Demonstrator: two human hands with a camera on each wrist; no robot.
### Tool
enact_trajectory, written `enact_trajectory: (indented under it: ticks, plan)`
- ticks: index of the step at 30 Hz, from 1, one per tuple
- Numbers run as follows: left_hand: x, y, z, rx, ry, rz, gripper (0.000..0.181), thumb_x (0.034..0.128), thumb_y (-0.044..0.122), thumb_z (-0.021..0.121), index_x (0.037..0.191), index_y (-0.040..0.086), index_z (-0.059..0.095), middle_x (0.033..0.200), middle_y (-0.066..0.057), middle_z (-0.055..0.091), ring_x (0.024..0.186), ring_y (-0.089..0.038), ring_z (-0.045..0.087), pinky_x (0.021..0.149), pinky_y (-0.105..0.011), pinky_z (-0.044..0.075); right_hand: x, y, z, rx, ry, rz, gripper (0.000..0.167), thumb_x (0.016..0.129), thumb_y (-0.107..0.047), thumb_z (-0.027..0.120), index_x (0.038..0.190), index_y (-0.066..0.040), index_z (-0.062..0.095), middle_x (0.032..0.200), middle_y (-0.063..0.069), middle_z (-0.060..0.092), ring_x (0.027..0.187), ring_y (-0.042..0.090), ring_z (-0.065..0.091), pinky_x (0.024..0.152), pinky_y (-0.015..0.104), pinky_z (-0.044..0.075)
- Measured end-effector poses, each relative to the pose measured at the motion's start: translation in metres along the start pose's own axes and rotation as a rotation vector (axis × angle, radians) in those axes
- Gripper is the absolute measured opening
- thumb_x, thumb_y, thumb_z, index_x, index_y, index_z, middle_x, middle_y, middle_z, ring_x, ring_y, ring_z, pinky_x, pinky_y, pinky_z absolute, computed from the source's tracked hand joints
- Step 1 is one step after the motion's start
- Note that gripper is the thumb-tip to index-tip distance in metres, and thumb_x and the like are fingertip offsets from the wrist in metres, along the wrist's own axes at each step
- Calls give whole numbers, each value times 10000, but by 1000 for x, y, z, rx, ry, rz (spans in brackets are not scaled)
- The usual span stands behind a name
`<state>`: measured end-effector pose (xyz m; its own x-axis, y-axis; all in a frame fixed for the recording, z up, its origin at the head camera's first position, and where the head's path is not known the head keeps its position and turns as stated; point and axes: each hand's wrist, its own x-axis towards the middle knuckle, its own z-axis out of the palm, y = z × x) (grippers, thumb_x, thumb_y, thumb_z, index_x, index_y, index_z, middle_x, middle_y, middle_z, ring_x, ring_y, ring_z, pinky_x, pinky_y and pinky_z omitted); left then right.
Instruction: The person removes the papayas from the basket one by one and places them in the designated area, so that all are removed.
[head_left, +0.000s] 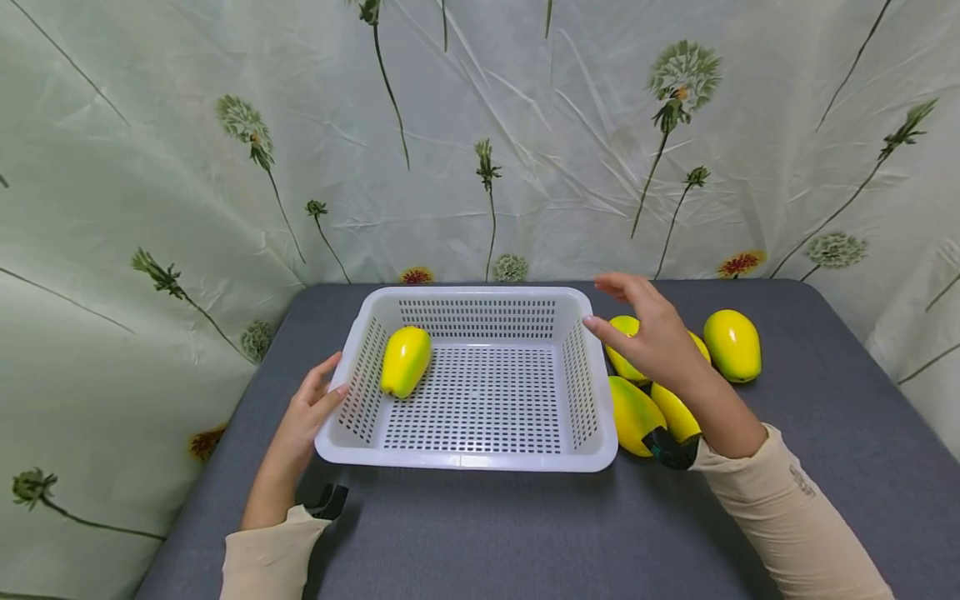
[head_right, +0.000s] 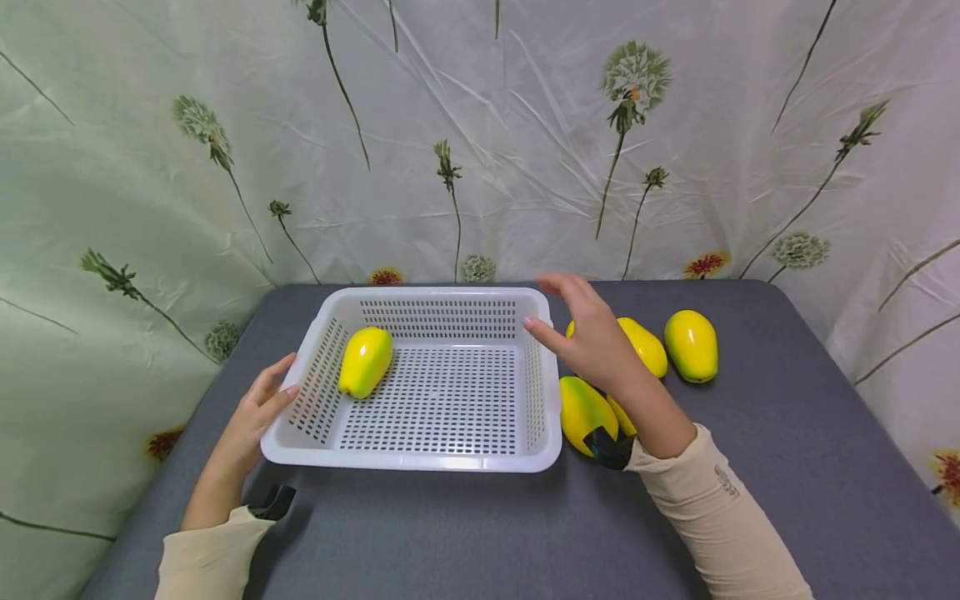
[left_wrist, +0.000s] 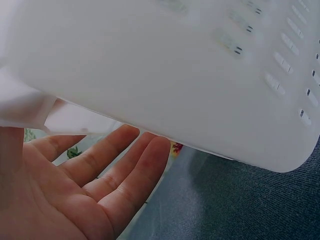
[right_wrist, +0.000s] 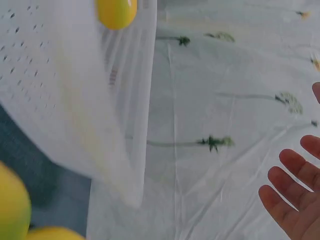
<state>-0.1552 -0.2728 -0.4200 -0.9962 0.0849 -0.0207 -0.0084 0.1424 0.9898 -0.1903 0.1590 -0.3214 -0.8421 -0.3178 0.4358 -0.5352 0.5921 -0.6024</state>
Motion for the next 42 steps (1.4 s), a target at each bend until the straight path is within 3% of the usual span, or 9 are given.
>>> enact_trajectory:
  ticks: [10, 17, 24, 34, 42]
  plan:
    - [1, 1, 0, 16, 6, -9, 596, 943, 220, 472, 1433, 138, 143, 1325, -245, 330, 874, -149, 591, 640, -406, 524, 33, -18, 36, 37, -172, -96, 580, 854, -287, 616, 1329, -62, 370, 1311, 115, 403, 1132, 275, 404, 911, 447, 367]
    - [1, 0, -1, 10, 0, -1, 587, 948, 210, 462, 1432, 129, 141, 1319, -252, 332, 873, -145, 591, 638, -387, 526, 56, -21, 69, 54, -306, -81, 623, 857, -402, 576, 1350, -96, 350, 1333, 55, 388, 1174, 227, 396, 925, 416, 374]
    - [2, -1, 0, 12, 2, -1, 591, 944, 218, 470, 1431, 125, 149, 1315, -255, 336, 872, -134, 589, 639, -377, 526, 74, -18, 106, 85, -384, -60, 600, 859, -398, 574, 1340, -104, 370, 1327, 42, 409, 1168, 199, 412, 940, 354, 370]
    - [1, -2, 0, 4, -4, 16, 571, 951, 201, 454, 1429, 117, 154, 1296, -258, 340, 866, -140, 594, 631, -375, 527, 88, -14, 144, 81, -459, -7, 610, 849, -392, 592, 1336, -90, 383, 1327, 73, 424, 1173, 229, 420, 959, 330, 352]
    - [0, -2, -1, 8, 3, 0, 579, 946, 217, 464, 1429, 127, 158, 1310, -262, 330, 854, -128, 601, 624, -401, 525, 93, -15, 168, 148, -542, 42, 653, 824, -348, 641, 1351, -78, 365, 1350, 62, 403, 1203, 245, 388, 967, 357, 346]
